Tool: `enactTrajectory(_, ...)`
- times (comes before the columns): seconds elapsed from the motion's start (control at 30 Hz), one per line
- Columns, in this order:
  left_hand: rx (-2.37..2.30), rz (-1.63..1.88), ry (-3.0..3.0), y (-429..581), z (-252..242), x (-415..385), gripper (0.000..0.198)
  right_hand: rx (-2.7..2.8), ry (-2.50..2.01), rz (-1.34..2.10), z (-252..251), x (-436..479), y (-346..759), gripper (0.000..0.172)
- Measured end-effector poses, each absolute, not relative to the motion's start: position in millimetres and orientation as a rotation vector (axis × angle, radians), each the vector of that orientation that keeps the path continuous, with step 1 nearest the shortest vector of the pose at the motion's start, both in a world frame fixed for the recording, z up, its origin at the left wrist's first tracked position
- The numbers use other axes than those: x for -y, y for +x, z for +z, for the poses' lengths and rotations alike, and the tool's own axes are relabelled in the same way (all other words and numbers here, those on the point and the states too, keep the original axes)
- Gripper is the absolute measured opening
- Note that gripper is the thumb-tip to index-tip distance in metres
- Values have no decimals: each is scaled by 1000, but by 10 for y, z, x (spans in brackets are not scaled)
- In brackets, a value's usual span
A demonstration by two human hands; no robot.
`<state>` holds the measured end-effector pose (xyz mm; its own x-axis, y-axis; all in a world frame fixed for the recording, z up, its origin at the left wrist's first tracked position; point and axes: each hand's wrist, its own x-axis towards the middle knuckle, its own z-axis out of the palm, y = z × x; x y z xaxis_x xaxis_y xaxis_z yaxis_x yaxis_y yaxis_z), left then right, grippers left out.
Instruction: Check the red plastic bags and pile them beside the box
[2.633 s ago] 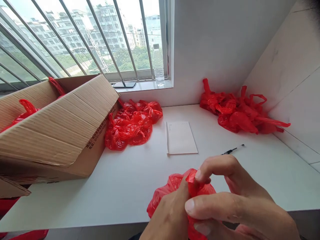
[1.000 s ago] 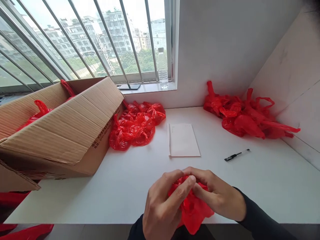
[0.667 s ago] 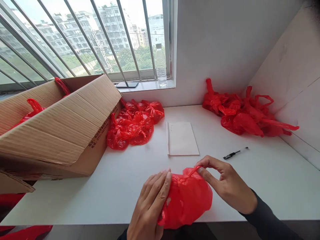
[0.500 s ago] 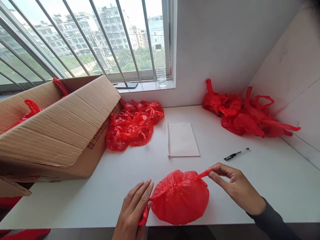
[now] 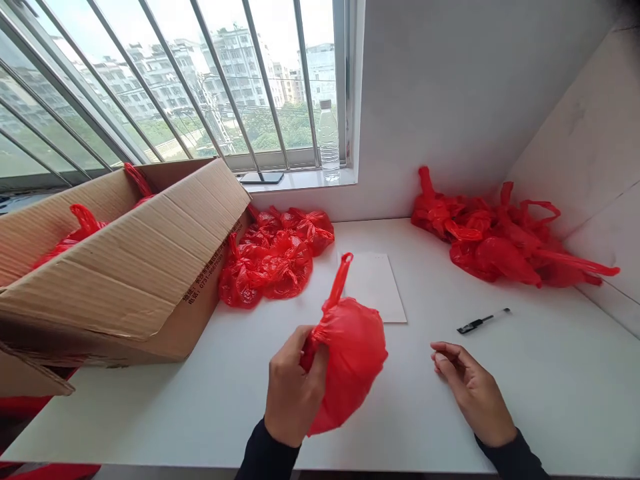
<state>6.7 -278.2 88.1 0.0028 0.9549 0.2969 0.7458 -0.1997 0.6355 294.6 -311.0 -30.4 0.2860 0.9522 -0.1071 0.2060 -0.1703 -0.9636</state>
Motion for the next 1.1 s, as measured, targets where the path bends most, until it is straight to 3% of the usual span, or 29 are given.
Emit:
enactTrajectory(0.17,-2123,1182,1820,-8,919,1871,24,1174,-1651,855,-301,3175,2780,36)
enactTrajectory(0.33,-2234,1054,2024,199,690,1220,58,1204,-1652,791,-271,3148,2755,32)
enactTrajectory(0.53,-1926,721,2523,305,320,934,56,1195,-1673,815,-343,3128,2801,31)
enactTrajectory(0.77,-2061,645,2516,112,10,478,55,1141,-1686,827,-304,3099,2772,31)
enactTrajectory(1.1,-2165,625,2423,109,-42,215,49,1059,-1752,943,-328,3142,2775,30)
